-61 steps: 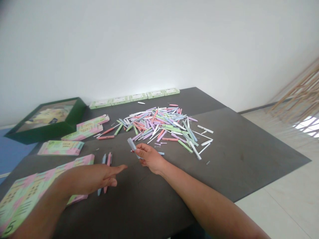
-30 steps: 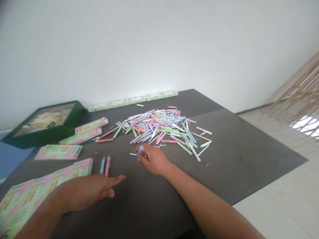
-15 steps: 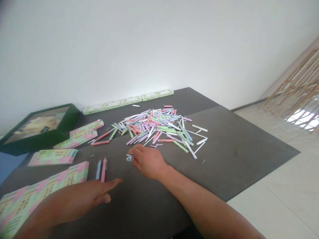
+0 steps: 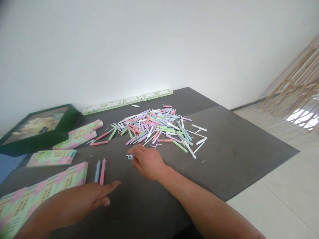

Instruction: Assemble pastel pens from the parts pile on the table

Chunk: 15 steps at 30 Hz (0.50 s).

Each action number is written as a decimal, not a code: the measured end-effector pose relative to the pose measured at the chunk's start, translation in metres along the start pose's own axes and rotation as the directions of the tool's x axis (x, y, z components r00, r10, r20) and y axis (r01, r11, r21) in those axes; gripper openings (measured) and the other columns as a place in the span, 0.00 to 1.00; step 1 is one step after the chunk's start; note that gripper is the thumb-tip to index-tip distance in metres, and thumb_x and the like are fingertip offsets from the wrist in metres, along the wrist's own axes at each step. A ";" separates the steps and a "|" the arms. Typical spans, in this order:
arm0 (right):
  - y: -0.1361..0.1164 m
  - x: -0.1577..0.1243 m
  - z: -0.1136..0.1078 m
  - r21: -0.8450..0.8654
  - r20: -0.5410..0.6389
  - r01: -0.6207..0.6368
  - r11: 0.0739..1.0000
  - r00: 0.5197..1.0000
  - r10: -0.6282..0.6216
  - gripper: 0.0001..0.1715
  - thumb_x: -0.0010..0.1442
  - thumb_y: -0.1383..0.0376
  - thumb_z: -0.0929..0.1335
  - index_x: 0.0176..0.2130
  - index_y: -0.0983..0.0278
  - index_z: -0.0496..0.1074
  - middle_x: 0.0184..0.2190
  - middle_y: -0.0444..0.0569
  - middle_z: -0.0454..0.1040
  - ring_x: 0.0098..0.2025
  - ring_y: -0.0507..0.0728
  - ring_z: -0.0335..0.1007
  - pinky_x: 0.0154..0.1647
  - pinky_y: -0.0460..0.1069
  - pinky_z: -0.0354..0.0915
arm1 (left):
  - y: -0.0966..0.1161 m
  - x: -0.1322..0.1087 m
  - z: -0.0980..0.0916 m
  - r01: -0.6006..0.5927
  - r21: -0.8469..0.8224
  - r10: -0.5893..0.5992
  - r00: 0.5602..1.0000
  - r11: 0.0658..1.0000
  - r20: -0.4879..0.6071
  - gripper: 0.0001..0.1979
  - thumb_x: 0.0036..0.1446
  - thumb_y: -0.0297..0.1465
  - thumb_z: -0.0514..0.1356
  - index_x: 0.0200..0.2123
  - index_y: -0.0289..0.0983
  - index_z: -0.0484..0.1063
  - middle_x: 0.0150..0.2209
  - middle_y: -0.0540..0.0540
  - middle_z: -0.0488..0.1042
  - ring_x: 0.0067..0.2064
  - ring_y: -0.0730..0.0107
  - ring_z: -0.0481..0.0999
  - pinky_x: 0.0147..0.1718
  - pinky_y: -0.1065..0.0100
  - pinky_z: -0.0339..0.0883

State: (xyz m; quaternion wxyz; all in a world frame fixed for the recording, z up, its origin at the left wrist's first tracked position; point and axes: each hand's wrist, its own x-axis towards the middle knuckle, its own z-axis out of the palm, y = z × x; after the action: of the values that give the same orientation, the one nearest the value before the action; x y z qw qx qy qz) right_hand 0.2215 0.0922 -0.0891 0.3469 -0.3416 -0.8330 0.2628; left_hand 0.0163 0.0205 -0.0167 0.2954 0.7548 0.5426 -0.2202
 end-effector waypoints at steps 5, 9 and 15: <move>0.004 0.005 0.008 0.657 0.213 -0.400 0.640 0.912 0.351 0.14 0.54 0.69 0.59 0.42 0.64 0.63 0.23 0.42 0.67 0.18 0.47 0.53 0.19 0.43 0.50 | 0.001 0.001 -0.001 -0.017 0.016 0.017 1.000 1.000 0.011 0.26 0.57 0.35 0.50 0.59 0.43 0.59 0.44 0.43 0.76 0.43 0.54 0.75 0.37 0.62 0.67; 0.008 0.007 0.011 0.833 0.415 -0.499 0.238 0.849 0.327 0.29 0.53 0.66 0.60 0.55 0.59 0.50 0.20 0.36 0.62 0.15 0.45 0.42 0.16 0.41 0.41 | -0.003 0.002 -0.001 -0.014 0.013 0.013 1.000 1.000 0.016 0.26 0.57 0.36 0.50 0.60 0.44 0.59 0.44 0.43 0.76 0.43 0.54 0.75 0.37 0.62 0.67; 0.011 0.004 0.014 0.586 0.293 -0.427 0.689 0.904 0.311 0.12 0.50 0.71 0.62 0.37 0.64 0.65 0.21 0.38 0.62 0.21 0.47 0.54 0.20 0.42 0.49 | -0.014 0.001 -0.012 -0.012 -0.045 0.009 0.999 0.999 -0.054 0.27 0.59 0.40 0.48 0.62 0.44 0.54 0.40 0.45 0.76 0.38 0.60 0.76 0.35 0.67 0.65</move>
State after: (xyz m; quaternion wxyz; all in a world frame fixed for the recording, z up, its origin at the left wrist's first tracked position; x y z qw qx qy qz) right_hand 0.2132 0.0992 -0.1039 0.3092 -0.3405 -0.6338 0.6219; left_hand 0.0031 0.0329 -0.0115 0.2990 0.7563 0.5513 -0.1860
